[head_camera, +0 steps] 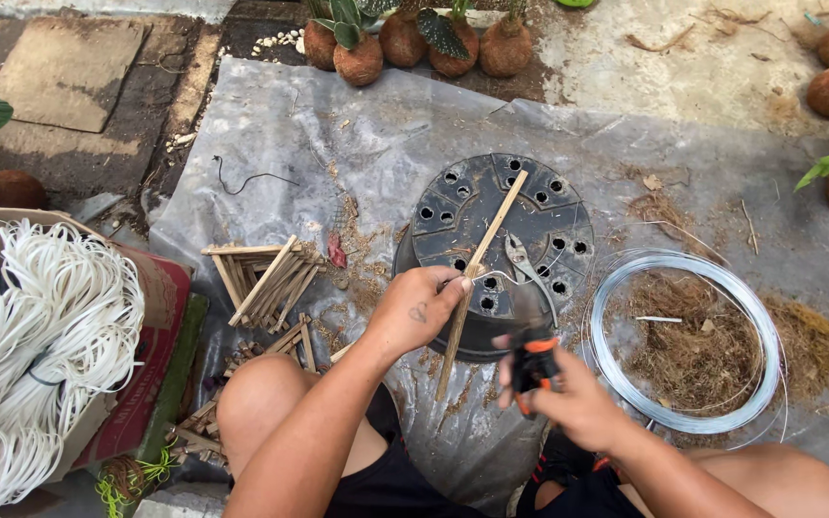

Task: The person sits on the ground assembling small triangular trellis frames from thin wooden sticks. They align sticks, twist binding wire by hand around the joints, and use pliers and wire cutters to tighten and trim the wire, adding finished frames to a pile.

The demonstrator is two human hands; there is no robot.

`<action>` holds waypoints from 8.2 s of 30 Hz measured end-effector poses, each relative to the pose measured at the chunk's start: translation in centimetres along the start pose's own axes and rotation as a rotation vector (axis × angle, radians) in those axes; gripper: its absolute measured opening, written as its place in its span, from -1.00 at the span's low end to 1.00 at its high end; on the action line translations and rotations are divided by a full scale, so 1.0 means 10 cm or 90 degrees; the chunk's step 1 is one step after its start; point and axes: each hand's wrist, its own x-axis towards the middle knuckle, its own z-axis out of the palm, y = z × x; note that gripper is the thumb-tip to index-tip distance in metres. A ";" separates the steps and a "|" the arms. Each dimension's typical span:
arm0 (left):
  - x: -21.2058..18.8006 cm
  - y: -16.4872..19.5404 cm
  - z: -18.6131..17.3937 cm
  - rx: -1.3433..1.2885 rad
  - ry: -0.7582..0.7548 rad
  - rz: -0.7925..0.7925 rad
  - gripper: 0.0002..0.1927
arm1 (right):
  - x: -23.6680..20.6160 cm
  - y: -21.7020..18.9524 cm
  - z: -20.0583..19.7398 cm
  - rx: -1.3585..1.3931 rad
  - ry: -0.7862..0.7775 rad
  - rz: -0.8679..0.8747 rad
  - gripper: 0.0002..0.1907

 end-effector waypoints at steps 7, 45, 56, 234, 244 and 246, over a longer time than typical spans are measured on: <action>0.00 -0.07 0.06 -0.025 -0.024 0.056 -0.65 | 0.23 0.25 -0.04 -0.495 0.149 -0.006 -0.26; 0.05 -0.18 0.21 -0.088 -0.094 -0.100 -0.63 | 0.32 0.00 0.08 -0.946 0.251 -0.115 -0.06; 0.08 -0.30 0.28 -0.148 -0.118 -0.088 -0.61 | 0.39 0.08 -0.08 -0.737 0.223 -0.058 -0.57; -0.28 -0.05 0.24 0.324 0.113 0.361 -0.69 | -0.05 -0.11 -0.01 -0.979 0.217 -0.074 -0.49; -0.23 0.00 0.27 0.209 0.137 0.243 -0.71 | 0.02 -0.05 -0.03 -0.742 0.076 0.096 -0.34; -0.22 -0.02 0.24 0.150 0.140 0.249 -0.69 | -0.02 -0.02 -0.09 -0.288 -0.099 0.062 -0.52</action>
